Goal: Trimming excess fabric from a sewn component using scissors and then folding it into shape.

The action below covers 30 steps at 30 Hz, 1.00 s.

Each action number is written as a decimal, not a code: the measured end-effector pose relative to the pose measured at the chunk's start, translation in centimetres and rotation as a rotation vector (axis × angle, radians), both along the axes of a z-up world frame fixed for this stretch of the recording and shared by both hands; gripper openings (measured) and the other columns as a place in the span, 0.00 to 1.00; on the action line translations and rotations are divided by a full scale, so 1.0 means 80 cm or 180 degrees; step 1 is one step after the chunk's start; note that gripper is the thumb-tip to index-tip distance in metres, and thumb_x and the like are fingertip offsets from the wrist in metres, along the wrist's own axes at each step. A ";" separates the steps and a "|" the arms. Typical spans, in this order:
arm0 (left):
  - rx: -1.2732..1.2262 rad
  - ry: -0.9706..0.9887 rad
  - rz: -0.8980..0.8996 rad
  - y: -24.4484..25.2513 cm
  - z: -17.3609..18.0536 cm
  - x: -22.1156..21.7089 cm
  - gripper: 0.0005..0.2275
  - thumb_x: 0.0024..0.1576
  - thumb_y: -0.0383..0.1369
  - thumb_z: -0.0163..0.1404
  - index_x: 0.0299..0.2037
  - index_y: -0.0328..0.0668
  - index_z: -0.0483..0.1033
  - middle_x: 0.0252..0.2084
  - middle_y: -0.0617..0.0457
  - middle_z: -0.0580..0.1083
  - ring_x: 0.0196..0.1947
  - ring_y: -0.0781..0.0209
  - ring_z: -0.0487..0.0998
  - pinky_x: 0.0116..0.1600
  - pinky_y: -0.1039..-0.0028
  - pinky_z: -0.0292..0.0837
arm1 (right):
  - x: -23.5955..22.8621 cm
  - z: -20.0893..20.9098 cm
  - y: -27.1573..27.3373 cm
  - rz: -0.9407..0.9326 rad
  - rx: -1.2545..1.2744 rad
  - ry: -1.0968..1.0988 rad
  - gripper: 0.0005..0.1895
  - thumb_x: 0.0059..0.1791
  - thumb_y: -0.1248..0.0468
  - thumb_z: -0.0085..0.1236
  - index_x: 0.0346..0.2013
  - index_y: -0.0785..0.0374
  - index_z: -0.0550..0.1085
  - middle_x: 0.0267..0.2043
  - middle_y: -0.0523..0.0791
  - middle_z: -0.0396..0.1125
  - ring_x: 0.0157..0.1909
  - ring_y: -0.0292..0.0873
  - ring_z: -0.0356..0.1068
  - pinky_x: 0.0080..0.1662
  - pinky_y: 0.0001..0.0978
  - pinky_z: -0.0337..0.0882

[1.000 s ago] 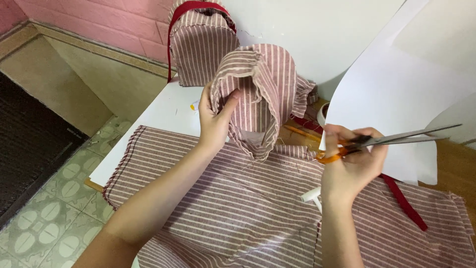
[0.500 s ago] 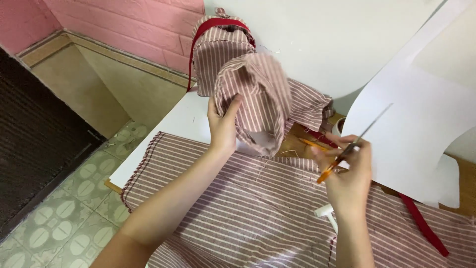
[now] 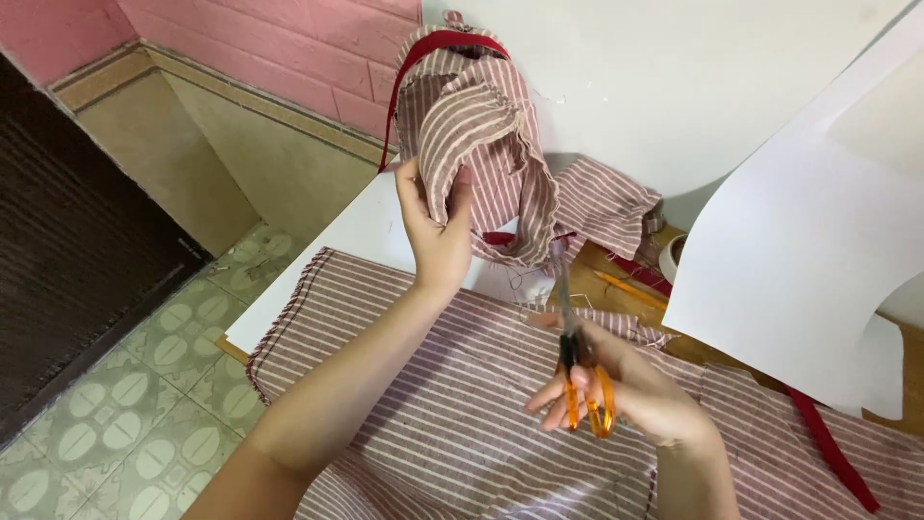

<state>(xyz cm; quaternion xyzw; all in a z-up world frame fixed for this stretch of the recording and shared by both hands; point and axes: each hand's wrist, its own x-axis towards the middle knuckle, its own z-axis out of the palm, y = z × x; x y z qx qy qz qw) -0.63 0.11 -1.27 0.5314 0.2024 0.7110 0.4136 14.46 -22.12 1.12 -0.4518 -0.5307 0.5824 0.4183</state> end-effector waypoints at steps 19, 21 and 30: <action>-0.0543 -0.0515 0.0045 0.035 -0.024 0.012 0.20 0.65 0.33 0.60 0.63 0.45 0.66 0.59 0.49 0.72 0.61 0.59 0.72 0.70 0.62 0.66 | 0.046 -0.006 -0.009 -0.1909 -0.0410 -0.1397 0.44 0.44 0.59 0.72 0.74 0.56 0.66 0.44 0.59 0.82 0.46 0.54 0.86 0.50 0.44 0.87; -0.0530 -0.0647 0.0025 0.030 -0.025 0.016 0.19 0.67 0.31 0.61 0.64 0.48 0.66 0.60 0.52 0.70 0.64 0.65 0.68 0.74 0.61 0.62 | 0.049 -0.013 -0.009 -0.2717 -0.0641 -0.1924 0.37 0.47 0.64 0.75 0.70 0.50 0.74 0.44 0.58 0.78 0.52 0.53 0.81 0.53 0.43 0.79; -0.1154 -0.0025 -0.0912 -0.004 0.006 0.010 0.36 0.52 0.44 0.65 0.70 0.47 0.64 0.70 0.46 0.71 0.71 0.46 0.71 0.77 0.49 0.60 | 0.030 0.010 -0.009 -0.2961 -0.0085 -0.2472 0.23 0.50 0.69 0.65 0.61 0.60 0.79 0.58 0.50 0.78 0.62 0.46 0.78 0.67 0.39 0.77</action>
